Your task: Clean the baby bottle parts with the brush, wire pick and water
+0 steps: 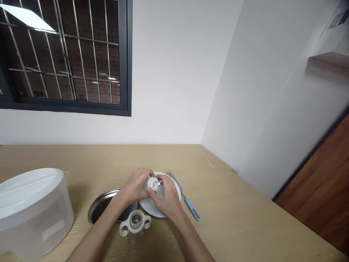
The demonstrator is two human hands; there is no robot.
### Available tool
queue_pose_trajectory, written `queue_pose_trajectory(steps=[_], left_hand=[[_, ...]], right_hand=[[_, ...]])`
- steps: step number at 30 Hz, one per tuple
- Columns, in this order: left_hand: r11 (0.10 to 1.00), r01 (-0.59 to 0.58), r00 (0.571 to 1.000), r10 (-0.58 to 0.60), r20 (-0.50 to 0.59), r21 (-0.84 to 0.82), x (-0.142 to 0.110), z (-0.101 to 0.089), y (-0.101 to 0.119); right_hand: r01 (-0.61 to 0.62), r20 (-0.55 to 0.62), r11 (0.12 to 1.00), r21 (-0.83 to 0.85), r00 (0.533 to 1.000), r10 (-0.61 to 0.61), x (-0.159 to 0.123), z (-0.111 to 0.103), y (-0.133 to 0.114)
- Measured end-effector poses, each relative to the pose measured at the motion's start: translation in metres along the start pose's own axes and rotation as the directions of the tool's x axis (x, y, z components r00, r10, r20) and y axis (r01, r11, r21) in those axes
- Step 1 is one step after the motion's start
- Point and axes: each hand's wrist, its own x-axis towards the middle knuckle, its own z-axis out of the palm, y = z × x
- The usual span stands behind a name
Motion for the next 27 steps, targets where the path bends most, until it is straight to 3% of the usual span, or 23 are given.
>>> queue_pose_trajectory(steps=[8,12,19,23,27], left_hand=[[1.0,-0.006,0.999,0.006,0.043,-0.008,-0.001,-0.002,0.002],[0.997,0.071,0.99,-0.07,0.123,-0.004,-0.003,-0.011,-0.004],[0.971,0.23,0.967,-0.235,0.094,0.064,-0.002,-0.04,-0.005],[0.954,0.281,0.955,-0.289,0.069,0.103,-0.003,-0.053,-0.002],[0.956,0.278,0.958,-0.283,0.044,0.096,-0.005,-0.063,-0.002]], right_hand=[[-0.042,-0.048,0.999,0.001,0.998,0.042,0.0,0.001,0.002],[-0.077,-0.094,0.997,-0.014,0.993,0.076,0.001,-0.003,0.007],[-0.165,-0.091,0.981,-0.099,0.984,0.156,0.004,-0.01,0.018],[-0.194,-0.011,0.965,-0.178,0.981,0.195,0.006,-0.02,0.023],[-0.129,0.153,0.962,-0.242,0.974,0.169,0.004,-0.03,0.024]])
